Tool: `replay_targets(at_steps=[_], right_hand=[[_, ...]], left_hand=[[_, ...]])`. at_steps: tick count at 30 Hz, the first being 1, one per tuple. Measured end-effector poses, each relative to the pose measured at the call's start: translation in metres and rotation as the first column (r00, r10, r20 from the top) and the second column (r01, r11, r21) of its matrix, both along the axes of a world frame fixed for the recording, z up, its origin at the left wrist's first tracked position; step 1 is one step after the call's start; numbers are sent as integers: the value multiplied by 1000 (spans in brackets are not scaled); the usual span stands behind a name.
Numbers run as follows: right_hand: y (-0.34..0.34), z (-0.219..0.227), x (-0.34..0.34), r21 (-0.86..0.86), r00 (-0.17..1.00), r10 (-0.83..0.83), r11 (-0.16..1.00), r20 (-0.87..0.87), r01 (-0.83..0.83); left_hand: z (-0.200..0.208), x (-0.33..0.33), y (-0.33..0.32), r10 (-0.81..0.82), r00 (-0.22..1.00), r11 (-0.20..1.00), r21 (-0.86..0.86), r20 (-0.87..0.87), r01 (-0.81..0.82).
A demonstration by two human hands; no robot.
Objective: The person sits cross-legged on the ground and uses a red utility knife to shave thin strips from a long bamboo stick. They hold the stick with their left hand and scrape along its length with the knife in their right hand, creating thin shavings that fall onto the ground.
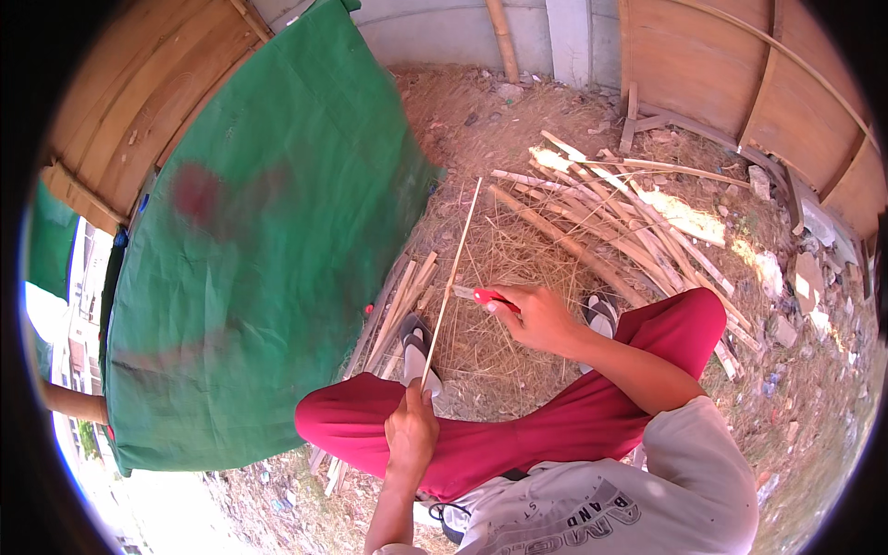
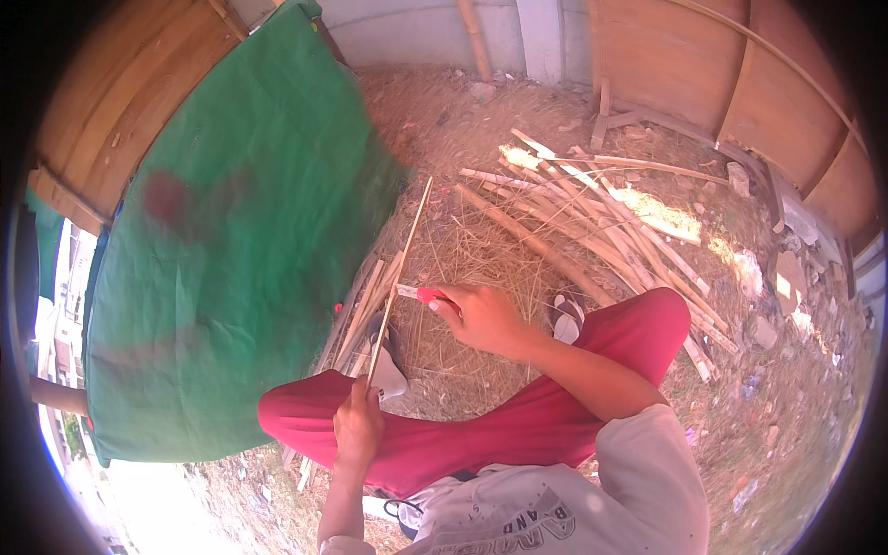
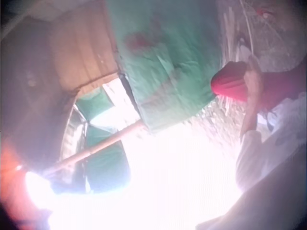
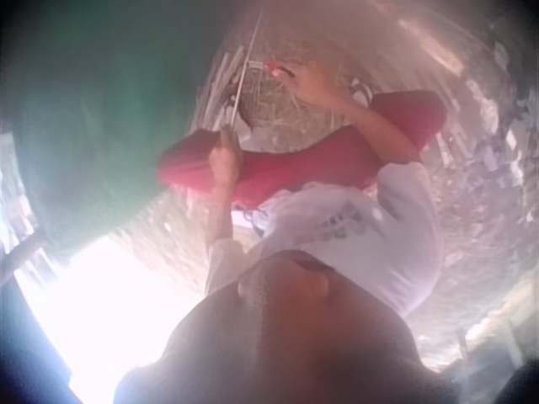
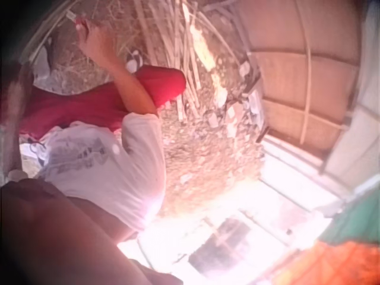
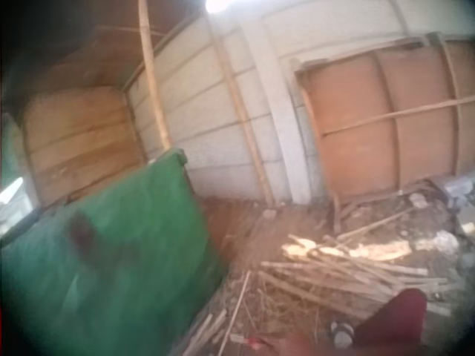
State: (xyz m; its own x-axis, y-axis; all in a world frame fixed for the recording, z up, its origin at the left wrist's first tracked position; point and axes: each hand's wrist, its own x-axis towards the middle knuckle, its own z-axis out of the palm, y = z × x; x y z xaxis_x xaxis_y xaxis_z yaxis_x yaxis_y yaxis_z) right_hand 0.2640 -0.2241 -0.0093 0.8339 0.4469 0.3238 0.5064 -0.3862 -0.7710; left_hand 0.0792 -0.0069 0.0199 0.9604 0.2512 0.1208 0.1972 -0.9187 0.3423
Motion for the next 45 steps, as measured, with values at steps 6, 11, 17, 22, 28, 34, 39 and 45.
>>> replay_targets(at_steps=[6,11,17,22,28,34,39,45], right_hand=[[14,-8,-9,-12,996,91,996,19,-91],[17,-7,-4,-14,993,99,995,58,-99],[18,-1,-8,10,998,63,998,24,-63],[19,-4,-8,49,995,37,998,94,-42],[18,-9,-6,48,988,14,999,154,-21],[17,-8,-1,6,978,35,999,205,-37],[20,-10,1,-87,986,41,996,162,-27],[26,-23,4,-150,989,41,988,140,-20]], left_hand=[[-7,-13,-2,28,998,999,-37,-50,-30],[-7,-14,-5,104,989,991,-92,107,-94],[-6,-14,-4,153,988,923,-361,25,-134],[-18,-15,-8,209,977,816,-558,37,-153],[-27,-20,-15,231,971,605,-773,-61,-192],[-24,-23,-18,198,978,561,-810,-70,-172],[-20,-24,-21,232,968,492,-847,-95,-201],[-17,-26,-25,241,944,362,-881,-226,-304]])
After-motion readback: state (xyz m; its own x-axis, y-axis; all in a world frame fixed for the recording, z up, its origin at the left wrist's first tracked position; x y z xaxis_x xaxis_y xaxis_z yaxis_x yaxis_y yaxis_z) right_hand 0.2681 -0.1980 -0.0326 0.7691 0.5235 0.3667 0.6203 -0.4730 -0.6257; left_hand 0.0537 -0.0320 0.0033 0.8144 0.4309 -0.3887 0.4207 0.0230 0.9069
